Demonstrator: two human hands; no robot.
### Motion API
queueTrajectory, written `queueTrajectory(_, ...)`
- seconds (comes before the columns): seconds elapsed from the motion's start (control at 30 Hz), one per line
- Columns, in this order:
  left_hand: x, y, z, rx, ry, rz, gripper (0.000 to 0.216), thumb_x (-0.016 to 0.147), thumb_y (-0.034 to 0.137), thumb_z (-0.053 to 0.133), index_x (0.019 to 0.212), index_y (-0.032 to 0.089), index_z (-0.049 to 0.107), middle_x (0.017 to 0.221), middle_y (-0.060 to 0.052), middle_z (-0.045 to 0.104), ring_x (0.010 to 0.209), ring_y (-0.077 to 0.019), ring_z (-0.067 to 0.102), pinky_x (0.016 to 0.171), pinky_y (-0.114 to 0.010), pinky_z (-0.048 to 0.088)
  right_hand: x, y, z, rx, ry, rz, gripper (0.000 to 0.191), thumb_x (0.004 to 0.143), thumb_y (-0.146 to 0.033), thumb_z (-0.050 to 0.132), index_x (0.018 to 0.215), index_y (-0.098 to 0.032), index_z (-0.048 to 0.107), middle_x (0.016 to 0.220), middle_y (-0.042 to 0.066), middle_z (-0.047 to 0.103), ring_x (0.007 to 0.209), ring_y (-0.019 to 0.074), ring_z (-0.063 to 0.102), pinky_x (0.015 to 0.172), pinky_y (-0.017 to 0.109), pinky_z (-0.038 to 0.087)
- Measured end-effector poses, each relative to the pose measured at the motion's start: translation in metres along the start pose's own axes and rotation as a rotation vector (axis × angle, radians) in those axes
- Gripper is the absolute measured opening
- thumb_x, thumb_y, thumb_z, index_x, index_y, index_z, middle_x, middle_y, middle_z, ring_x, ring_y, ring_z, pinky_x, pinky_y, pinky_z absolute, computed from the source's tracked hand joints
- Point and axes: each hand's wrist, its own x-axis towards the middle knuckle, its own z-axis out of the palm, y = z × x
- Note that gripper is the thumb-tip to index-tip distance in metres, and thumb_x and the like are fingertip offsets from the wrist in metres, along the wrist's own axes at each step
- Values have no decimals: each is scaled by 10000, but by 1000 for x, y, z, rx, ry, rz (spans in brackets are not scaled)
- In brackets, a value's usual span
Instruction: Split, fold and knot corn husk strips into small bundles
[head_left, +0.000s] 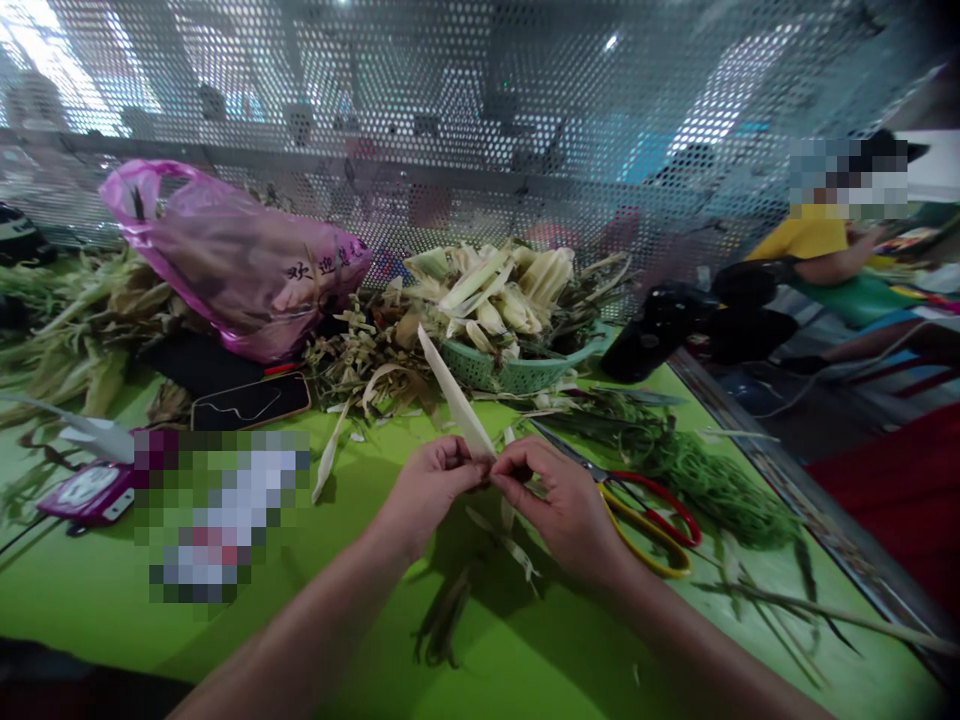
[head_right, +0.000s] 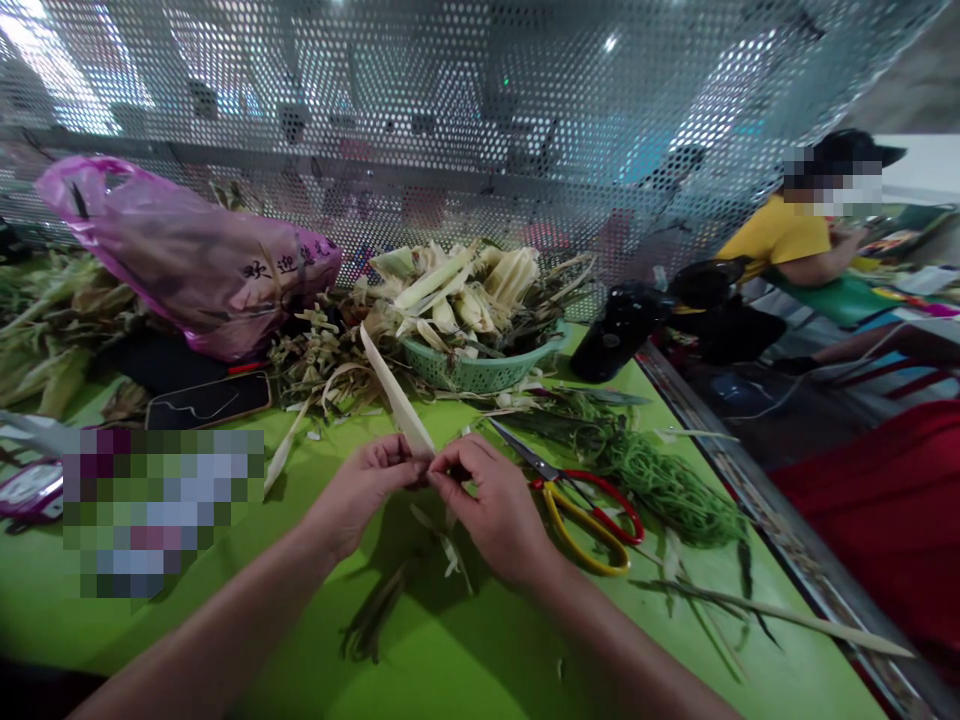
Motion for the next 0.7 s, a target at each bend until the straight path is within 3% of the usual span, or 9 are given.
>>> queueTrajectory(0.23,-2,2,0,49,-38,18,171,663,195,725,815,130,683,797,-46,678,737,-126,588,747,-250,432,1,-2,0,10,64,58,48,832,-181,578,786,-195,574,782,15,579,715,156,536,647,271,426)
queueTrajectory(0.43,0,1,1,27,-61,42,192,632,170,740,809,122,682,782,-43,679,744,-127,585,770,-257,430,2,0,1,149,90,106,21,819,-204,605,822,-191,588,769,4,594,703,149,551,646,266,445)
queueTrajectory(0.7,1,2,-3,60,4,4,102,659,139,687,754,104,684,712,-36,644,637,-92,538,651,-213,398,7,4,-5,190,69,-83,55,812,-191,646,832,-219,690,830,31,621,801,176,593,722,302,478)
